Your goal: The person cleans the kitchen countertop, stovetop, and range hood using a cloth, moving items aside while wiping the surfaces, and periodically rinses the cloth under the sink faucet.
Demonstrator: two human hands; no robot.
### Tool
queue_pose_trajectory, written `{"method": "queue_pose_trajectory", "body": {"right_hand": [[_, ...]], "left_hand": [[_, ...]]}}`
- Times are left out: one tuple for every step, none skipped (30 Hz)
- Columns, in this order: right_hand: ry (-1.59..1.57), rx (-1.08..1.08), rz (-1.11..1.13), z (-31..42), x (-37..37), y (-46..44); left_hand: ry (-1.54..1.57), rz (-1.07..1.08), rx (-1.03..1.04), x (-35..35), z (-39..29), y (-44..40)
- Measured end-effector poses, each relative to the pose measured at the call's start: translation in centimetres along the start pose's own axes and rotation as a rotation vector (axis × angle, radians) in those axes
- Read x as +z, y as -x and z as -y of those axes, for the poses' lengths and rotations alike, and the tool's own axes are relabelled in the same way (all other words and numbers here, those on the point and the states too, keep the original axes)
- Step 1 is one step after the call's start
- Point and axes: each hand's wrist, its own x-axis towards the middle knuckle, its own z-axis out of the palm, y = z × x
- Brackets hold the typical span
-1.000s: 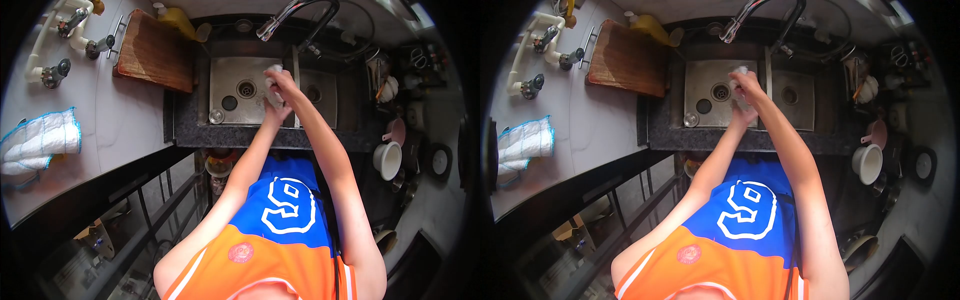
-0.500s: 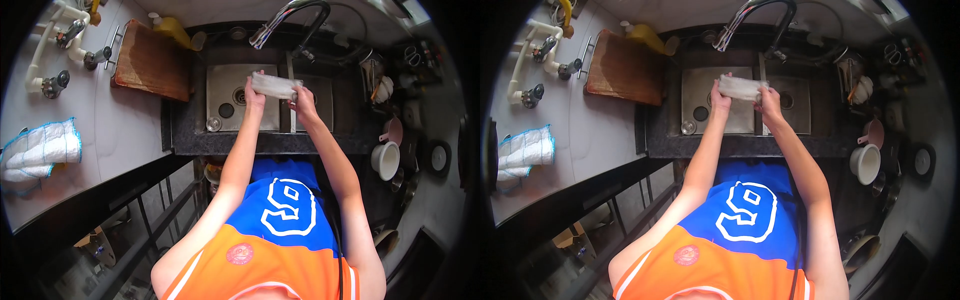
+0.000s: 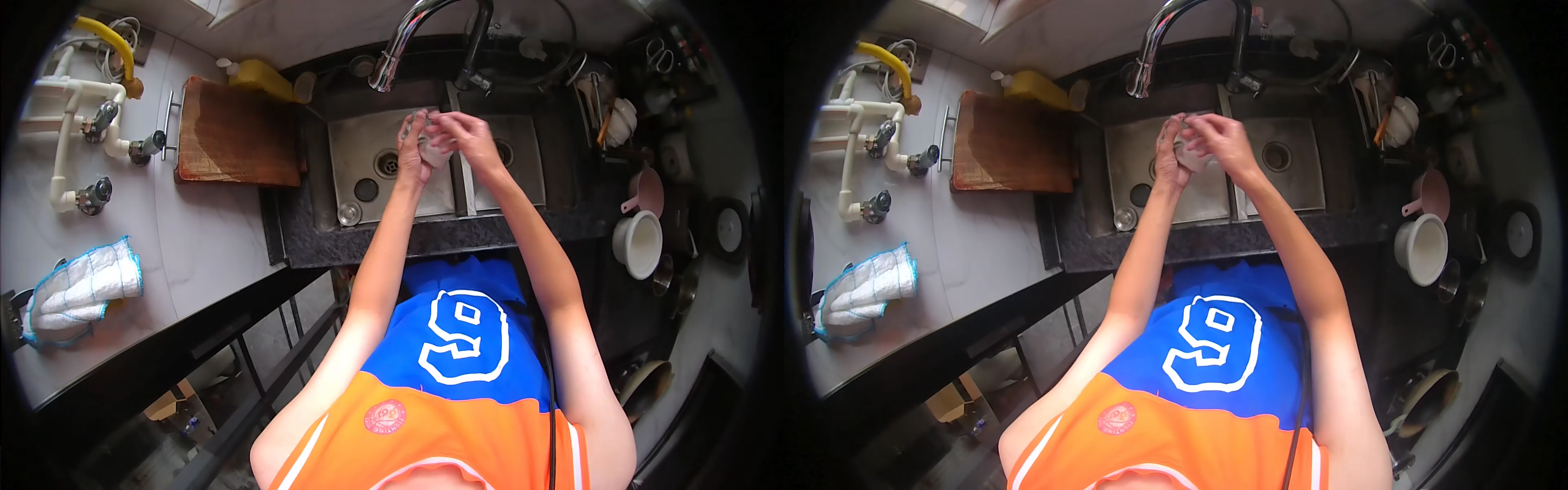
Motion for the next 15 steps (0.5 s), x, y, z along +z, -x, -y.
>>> {"method": "queue_pose_trajectory", "body": {"right_hand": [[0.014,0.004,-0.078,0.4,-1.0,0.2],[0.121,0.013,-0.217,-1.4,-2.6,-0.7],[0.168,0.094,-0.258,-2.4,-3.3,-1.6],[-0.074,0.346,-0.038,-2.5,-4.1,-2.0],[-0.315,0.593,0.188,-2.8,-4.7,-2.2],[-0.571,0.773,0.522,-1.7,-4.8,-2.1],[-0.572,0.776,0.532,-2.4,-4.8,-2.3],[-0.536,0.694,0.577,-3.8,-4.6,-2.8],[-0.502,0.615,0.625,-4.5,-4.2,-3.0],[-0.484,0.673,0.619,-3.8,-3.5,-3.1],[-0.491,0.68,0.636,-4.2,-3.3,-4.0],[-0.335,0.69,0.811,-4.3,-3.0,-5.3],[-0.174,0.693,0.978,-4.4,-2.8,-6.0],[-0.084,0.678,0.898,-4.9,-2.4,-6.4],[-0.088,0.683,0.904,-5.4,-2.0,-6.7]], "left_hand": [[-0.007,0.0,0.005,-0.4,-0.2,-0.6],[0.076,0.087,-0.083,-1.1,-0.5,-1.2],[0.159,0.172,-0.17,-1.6,-0.8,-1.5],[0.234,0.186,-0.259,-1.1,-1.3,-1.6],[0.231,0.175,-0.253,-1.2,-1.6,-1.8],[0.242,0.296,-0.316,-1.4,-1.9,-2.2],[0.251,0.42,-0.378,-1.4,-2.0,-2.7],[0.181,0.349,-0.371,-1.4,-2.0,-2.9],[0.175,0.336,-0.36,-0.8,-2.4,-2.8],[-0.007,0.312,-0.309,0.0,-2.9,-2.4],[-0.191,0.288,-0.26,0.6,-3.3,-2.3],[-0.223,0.222,-0.235,0.6,-3.1,-2.6],[-0.23,0.21,-0.231,0.3,-3.3,-3.0],[-0.299,0.184,-0.258,-0.1,-3.7,-3.5],[-0.365,0.159,-0.286,-0.4,-3.8,-3.9]]}}
